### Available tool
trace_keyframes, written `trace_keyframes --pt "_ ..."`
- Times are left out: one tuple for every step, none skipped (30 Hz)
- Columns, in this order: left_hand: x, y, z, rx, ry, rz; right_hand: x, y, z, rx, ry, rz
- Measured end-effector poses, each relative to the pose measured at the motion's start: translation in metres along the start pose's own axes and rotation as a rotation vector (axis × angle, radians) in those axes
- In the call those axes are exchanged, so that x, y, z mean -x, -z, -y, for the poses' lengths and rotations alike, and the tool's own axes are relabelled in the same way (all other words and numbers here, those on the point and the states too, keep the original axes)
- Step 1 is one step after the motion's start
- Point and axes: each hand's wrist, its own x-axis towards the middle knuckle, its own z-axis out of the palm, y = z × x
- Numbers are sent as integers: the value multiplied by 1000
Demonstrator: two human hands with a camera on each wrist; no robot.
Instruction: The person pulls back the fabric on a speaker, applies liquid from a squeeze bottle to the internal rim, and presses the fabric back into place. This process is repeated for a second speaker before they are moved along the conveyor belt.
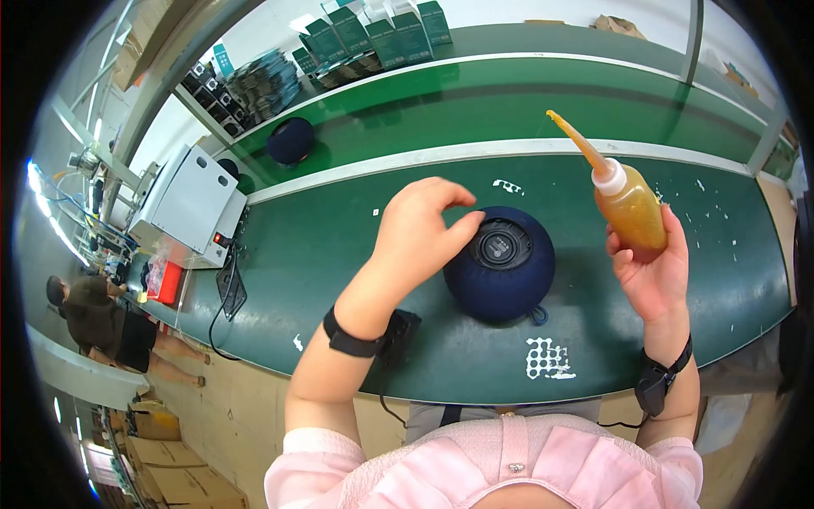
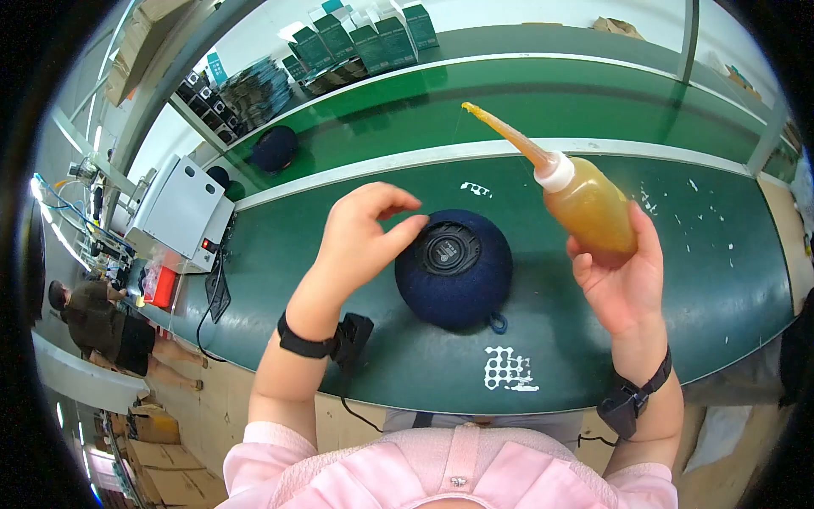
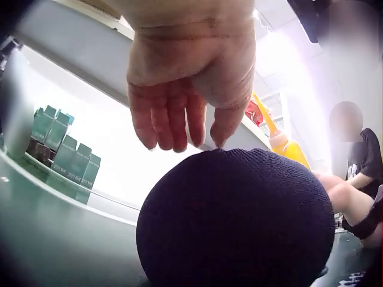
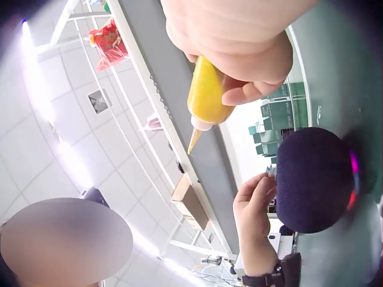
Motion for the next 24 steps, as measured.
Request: trace_keyframes --pt "-5 -1 2 -2 -1 -3 0 0 0 10 2 -8" --pt "-11 -2 4 -52 -76 83 0 0 0 21 6 -17" --pt "-16 -3 5 -101 -151 168 0 0 0 23 8 -14" --pt "-20 -3 4 -119 -158 224 0 0 -1 31 22 -15" --pt "-23 -5 3 -119 -160 221 0 -1 -1 40 36 -17" --pt "-25 -7 2 -160 -189 254 0 -2 -1 41 37 -16" --pt "-26 -9 1 -201 -217 287 0 -2 -1 52 43 -21" --pt "-25 -12 0 -200 -217 286 1 -3 -1 62 49 -25" --pt "-25 -15 1 -287 -252 272 1 -3 -1 63 49 -25" --pt "-24 -17 1 -374 -285 258 1 -3 -1 79 62 -24" --pt "-22 -15 0 -375 -280 256 1 -3 -1 97 74 -22" --pt "-21 -12 -1 -309 -199 225 2 -4 0 99 69 -20" --pt "-19 -8 -1 -244 -119 192 3 -5 0 125 96 -33" --pt "-16 -5 0 -246 -114 190 4 -6 -1 150 124 -47" --pt "-12 -1 2 -103 53 190 4 -6 -1 152 119 -44" --pt "-8 2 2 42 219 188 4 -4 -2 194 140 -32" --pt "-5 4 2 40 223 188 3 -3 -2 236 161 -21" --pt "-1 6 1 121 323 182 3 -3 -4 236 155 -22" --pt "3 6 0 204 423 177 3 -4 -6 300 186 -40" --pt "7 6 0 205 428 180 4 -3 -8 365 218 -58" --pt "11 5 -1 238 443 161 4 -2 -9 367 214 -62" --pt "14 4 -1 273 458 141 4 0 -10 425 229 -45" --pt "17 2 0 277 460 142 4 1 -10 484 244 -26" --pt "19 0 1 304 474 119 5 1 -11 488 243 -29"
